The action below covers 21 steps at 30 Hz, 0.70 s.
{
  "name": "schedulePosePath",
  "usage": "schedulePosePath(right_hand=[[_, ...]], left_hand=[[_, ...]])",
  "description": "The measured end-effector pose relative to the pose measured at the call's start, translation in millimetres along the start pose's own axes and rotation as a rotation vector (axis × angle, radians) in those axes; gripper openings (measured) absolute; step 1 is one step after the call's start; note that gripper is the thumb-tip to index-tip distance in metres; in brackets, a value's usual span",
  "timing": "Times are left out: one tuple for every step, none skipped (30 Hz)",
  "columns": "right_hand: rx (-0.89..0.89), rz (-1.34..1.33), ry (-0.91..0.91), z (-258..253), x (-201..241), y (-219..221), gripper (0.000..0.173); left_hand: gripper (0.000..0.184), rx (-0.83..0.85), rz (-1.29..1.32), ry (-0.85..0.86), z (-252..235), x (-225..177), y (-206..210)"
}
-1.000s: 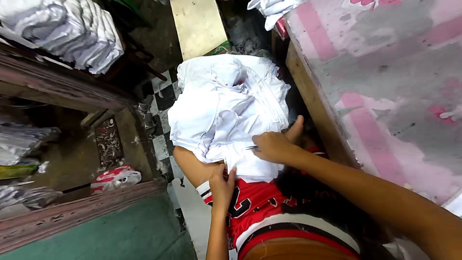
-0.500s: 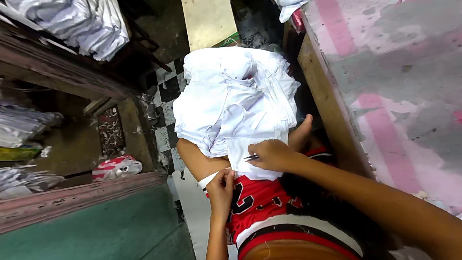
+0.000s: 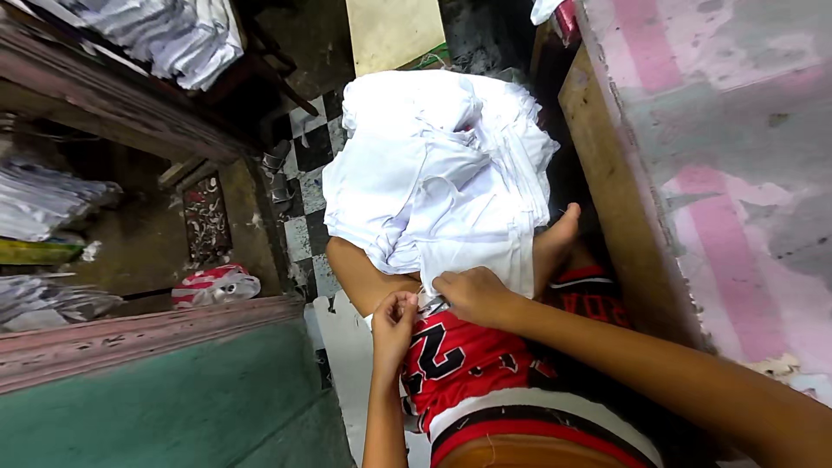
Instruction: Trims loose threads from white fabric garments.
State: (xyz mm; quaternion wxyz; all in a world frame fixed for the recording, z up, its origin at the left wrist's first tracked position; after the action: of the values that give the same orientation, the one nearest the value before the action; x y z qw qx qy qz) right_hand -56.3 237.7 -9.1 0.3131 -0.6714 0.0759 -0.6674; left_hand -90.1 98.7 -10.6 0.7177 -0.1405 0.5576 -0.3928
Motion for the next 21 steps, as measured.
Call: schedulePosePath(right_hand=[[-0.003, -0.004, -0.019, 1.0, 0.8, -0.9, 0.019], [0.006, -0.009, -0.037, 2.7, 1.0, -2.1, 0.017], [0.030, -0.013, -0.044, 4.3, 0.7, -3.5, 0.016], [0.041, -0.012, -0.061, 5.5, 0.9, -5.4, 0.015], [0.046, -0.012, -0.081, 6.6, 1.1, -7.2, 0.014], [0.048, -0.013, -0.106, 7.6, 1.6, -8.6, 0.013], [0.050, -0.010, -0.132, 8.3, 2.3, -9.7, 0.012], [0.051, -0.006, -0.155, 8.9, 3.1, -10.5, 0.011], [0.042, 0.002, -0.182, 9.6, 3.9, -11.5, 0.009], [0.044, 0.010, -0.195, 10.1, 4.0, -11.9, 0.009], [0.063, 0.016, -0.191, 10.7, 3.1, -11.3, 0.009], [0.086, 0.025, -0.180, 11.2, 1.4, -10.8, 0.009], [0.116, 0.031, -0.162, 11.6, -0.9, -10.4, 0.010], [0.134, 0.033, -0.150, 11.8, -3.5, -10.3, 0.010], [0.142, 0.031, -0.142, 11.5, -5.9, -10.0, 0.011], [0.150, 0.026, -0.134, 10.7, -8.2, -9.3, 0.011], [0.163, 0.021, -0.123, 9.3, -10.4, -7.9, 0.012], [0.188, 0.017, -0.102, 7.9, -12.3, -6.0, 0.013], [0.210, 0.017, -0.087, 6.8, -13.6, -4.1, 0.014], [0.220, 0.016, -0.081, 6.4, -14.3, -2.6, 0.014], [0.219, 0.016, -0.083, 6.7, -14.4, -2.1, 0.014]], left_hand=[[0.011, -0.009, 0.016, -0.023, -1.8, 2.2, -0.5], [0.012, -0.010, 0.039, -0.048, -3.5, 4.7, 0.5], [0.016, 0.007, 0.068, -0.071, -5.3, 6.8, 2.8], [0.019, 0.034, 0.093, -0.085, -6.8, 8.0, 6.2], [0.020, 0.064, 0.103, -0.095, -7.9, 7.8, 10.0], [0.019, 0.093, 0.106, -0.104, -9.1, 6.5, 13.8], [0.018, 0.121, 0.106, -0.110, -10.3, 4.7, 17.4], [0.017, 0.139, 0.107, -0.114, -12.0, 3.6, 20.3], [0.015, 0.138, 0.092, -0.109, -14.4, 3.0, 21.6], [0.011, 0.115, 0.058, -0.088, -17.1, 2.4, 21.0], [0.009, 0.081, 0.009, -0.054, -19.7, 2.0, 18.6], [0.009, 0.048, -0.050, -0.011, -21.6, 1.0, 15.0], [0.011, 0.007, -0.108, 0.034, -22.9, -0.7, 10.7], [0.013, -0.039, -0.166, 0.079, -23.6, -2.4, 6.1], [0.014, -0.093, -0.220, 0.118, -23.3, -3.9, 1.9], [0.015, -0.138, -0.261, 0.149, -22.1, -5.5, -1.5], [0.015, -0.182, -0.286, 0.182, -20.6, -6.6, -3.5], [0.016, -0.216, -0.292, 0.211, -19.4, -6.9, -3.9], [0.016, -0.231, -0.274, 0.226, -18.9, -5.9, -2.8], [0.017, -0.220, -0.238, 0.227, -19.2, -4.3, -0.8], [0.018, -0.190, -0.174, 0.216, -19.9, -2.0, 2.1]])
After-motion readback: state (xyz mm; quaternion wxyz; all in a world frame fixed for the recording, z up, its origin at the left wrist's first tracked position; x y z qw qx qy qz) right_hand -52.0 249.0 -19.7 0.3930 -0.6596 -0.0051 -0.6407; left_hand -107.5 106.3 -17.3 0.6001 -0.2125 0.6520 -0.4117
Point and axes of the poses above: each hand's wrist, its own z-axis away from the middle knuckle, its own y-axis out of the palm, x = y × z, the point moved 9 cm from there along -z, towards the middle knuckle, and after that the axes turned 15 degrees about -z, right-handed, at the moved point
